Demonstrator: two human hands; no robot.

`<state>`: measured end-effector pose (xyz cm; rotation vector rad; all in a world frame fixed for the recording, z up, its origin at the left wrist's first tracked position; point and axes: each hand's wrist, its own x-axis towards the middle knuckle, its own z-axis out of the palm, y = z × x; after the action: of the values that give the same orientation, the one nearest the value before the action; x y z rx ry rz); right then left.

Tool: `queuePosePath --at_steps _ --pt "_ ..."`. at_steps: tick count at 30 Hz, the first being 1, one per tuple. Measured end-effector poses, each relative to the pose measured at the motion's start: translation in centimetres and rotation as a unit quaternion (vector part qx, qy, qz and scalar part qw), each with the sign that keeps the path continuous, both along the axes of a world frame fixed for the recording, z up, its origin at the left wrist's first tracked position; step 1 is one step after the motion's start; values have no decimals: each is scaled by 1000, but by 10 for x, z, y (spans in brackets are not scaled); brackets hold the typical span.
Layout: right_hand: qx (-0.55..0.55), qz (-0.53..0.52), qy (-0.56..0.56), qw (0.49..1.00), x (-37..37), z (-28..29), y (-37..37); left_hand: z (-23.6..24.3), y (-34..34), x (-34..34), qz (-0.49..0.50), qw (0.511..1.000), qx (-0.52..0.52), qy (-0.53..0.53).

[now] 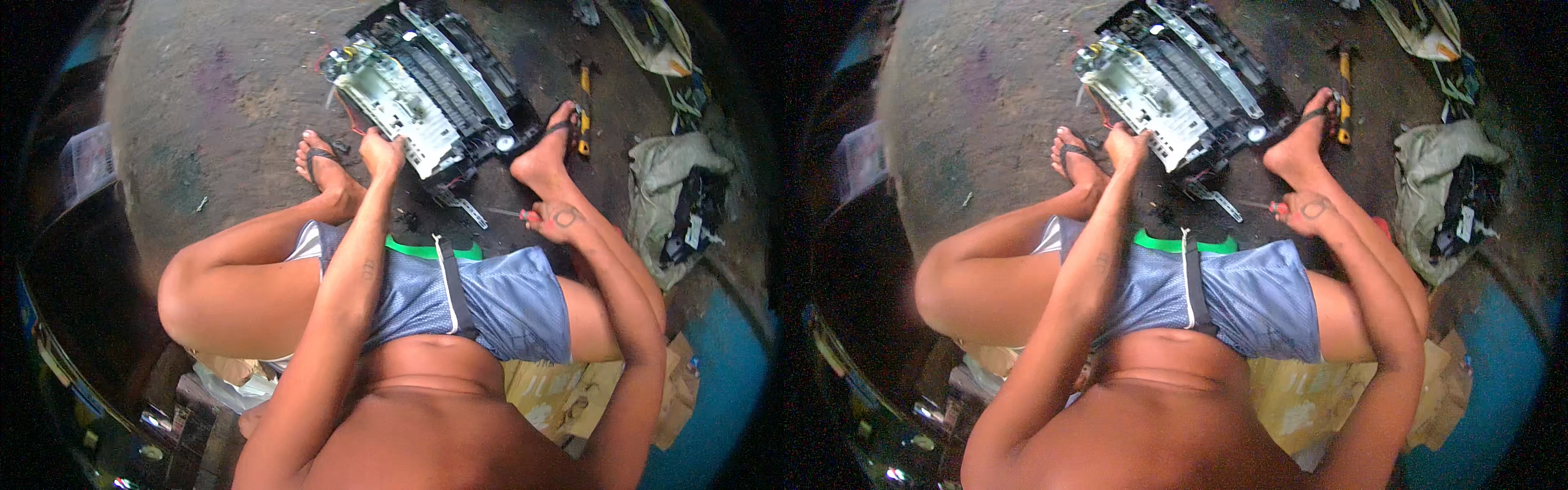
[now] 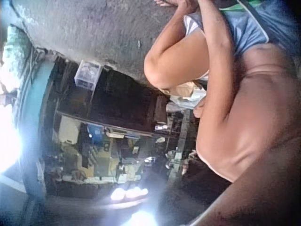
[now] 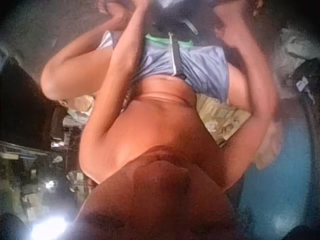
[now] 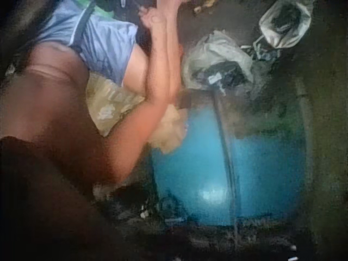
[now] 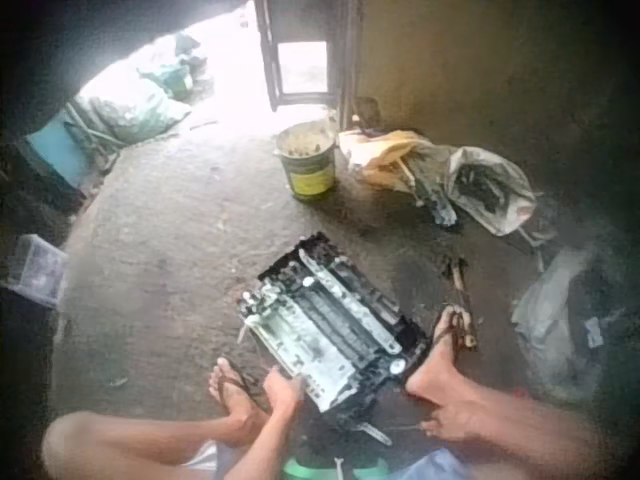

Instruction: The person sits on the floor and uses a screwdriver to disassemble a disassembled electronic device, removing screws and separating internal components. They manipulate wires and small parts while working on the device's interior.

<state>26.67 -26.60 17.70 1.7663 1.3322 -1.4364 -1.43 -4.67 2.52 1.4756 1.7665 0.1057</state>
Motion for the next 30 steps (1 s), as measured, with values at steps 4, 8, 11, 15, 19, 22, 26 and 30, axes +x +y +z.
queuePosePath --at_steps 4,8,11,15,19,22,26,30 --pt "32 45 54 997 -39 -28 -4 -2 3 -11 28 999 -21 40" --pt "54 201 5 978 -47 -48 -26 -4 -2 -3 55 998 13 -32" --pt "71 138 -35 987 -51 -41 -15 -4 -9 -2 54 998 2 -33" --pt "190 18 -24 981 -41 -48 9 -2 -9 -10 56 997 -10 -57" --pt "295 -100 -27 950 -57 -67 46 5 -12 -7 71 994 5 -84" --pt "274 -163 -28 947 -67 -79 58 0 -11 -4 41 996 20 -73" --pt "33 -23 -13 999 -95 -58 73 1 -14 1 30 996 67 -48" --pt "-49 28 -1 998 -110 -51 67 5 -7 1 70 990 18 -122"
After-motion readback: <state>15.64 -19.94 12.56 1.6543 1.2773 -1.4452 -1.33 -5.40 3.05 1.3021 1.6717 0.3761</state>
